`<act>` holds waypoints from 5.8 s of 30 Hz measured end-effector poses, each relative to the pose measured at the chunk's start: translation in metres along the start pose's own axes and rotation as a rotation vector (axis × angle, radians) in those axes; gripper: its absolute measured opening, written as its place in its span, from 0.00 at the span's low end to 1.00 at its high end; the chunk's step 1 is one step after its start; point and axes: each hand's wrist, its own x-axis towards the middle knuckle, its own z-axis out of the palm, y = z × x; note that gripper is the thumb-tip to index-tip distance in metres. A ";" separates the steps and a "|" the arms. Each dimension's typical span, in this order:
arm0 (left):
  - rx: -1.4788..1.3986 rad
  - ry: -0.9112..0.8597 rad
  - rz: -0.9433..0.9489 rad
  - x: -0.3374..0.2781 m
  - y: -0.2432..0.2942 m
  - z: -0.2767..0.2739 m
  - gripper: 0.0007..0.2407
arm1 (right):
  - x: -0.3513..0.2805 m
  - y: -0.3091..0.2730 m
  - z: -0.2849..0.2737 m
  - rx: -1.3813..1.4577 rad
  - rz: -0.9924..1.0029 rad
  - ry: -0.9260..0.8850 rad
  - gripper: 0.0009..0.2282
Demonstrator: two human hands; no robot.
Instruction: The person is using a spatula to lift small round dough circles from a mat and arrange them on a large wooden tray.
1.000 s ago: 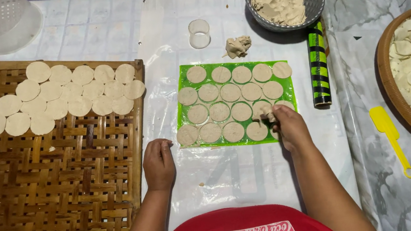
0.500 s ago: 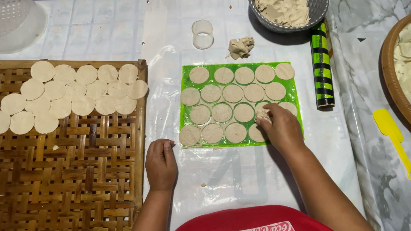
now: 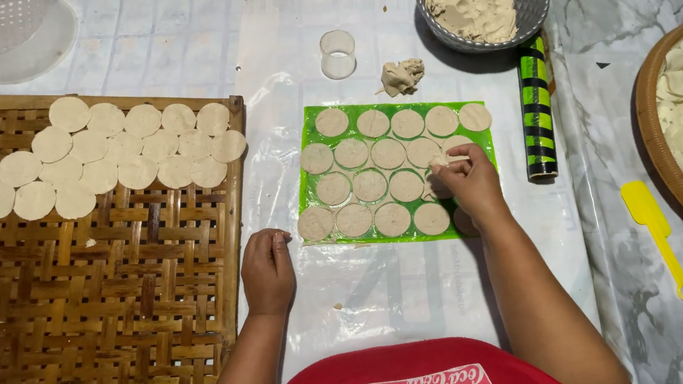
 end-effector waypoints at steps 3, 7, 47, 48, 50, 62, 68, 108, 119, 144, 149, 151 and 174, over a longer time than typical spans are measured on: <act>-0.011 0.000 -0.001 0.001 0.001 0.000 0.11 | 0.009 0.014 -0.011 -0.174 -0.187 -0.019 0.14; -0.015 -0.008 0.007 0.002 -0.002 0.000 0.10 | -0.041 -0.044 0.011 -0.577 -0.079 -0.002 0.14; -0.040 0.001 -0.021 0.001 0.001 0.000 0.09 | 0.018 -0.040 0.008 -0.558 -0.104 -0.030 0.10; -0.038 -0.003 -0.023 0.002 0.001 0.000 0.09 | 0.010 -0.046 0.008 -0.745 -0.161 0.013 0.10; -0.030 -0.006 -0.019 0.000 0.001 -0.001 0.09 | 0.018 -0.035 0.003 -0.639 -0.121 0.023 0.11; 0.000 -0.008 -0.030 0.002 0.002 0.000 0.09 | 0.189 -0.006 0.025 -0.180 -0.112 0.269 0.11; -0.013 -0.012 -0.038 0.002 -0.003 0.001 0.09 | 0.206 -0.015 0.016 -0.536 -0.375 0.124 0.18; 0.060 0.031 0.079 -0.003 -0.010 0.005 0.10 | -0.096 0.084 -0.246 -1.205 0.248 0.736 0.20; -0.216 -0.035 -0.117 0.009 -0.032 0.015 0.09 | -0.160 0.047 -0.158 -0.960 -0.194 0.379 0.23; -0.218 -0.471 0.071 -0.099 0.108 0.065 0.08 | -0.143 0.027 -0.111 -1.349 -0.471 0.088 0.17; -0.254 -0.479 0.032 -0.100 0.100 0.070 0.09 | -0.137 0.035 -0.105 -1.176 -0.423 0.119 0.18; -0.283 -0.473 0.022 -0.100 0.084 0.080 0.09 | -0.134 0.041 -0.106 -1.085 -0.418 0.115 0.18; -1.327 -0.519 -0.765 -0.056 0.030 0.124 0.12 | -0.155 -0.007 -0.053 -0.885 -0.883 -0.210 0.21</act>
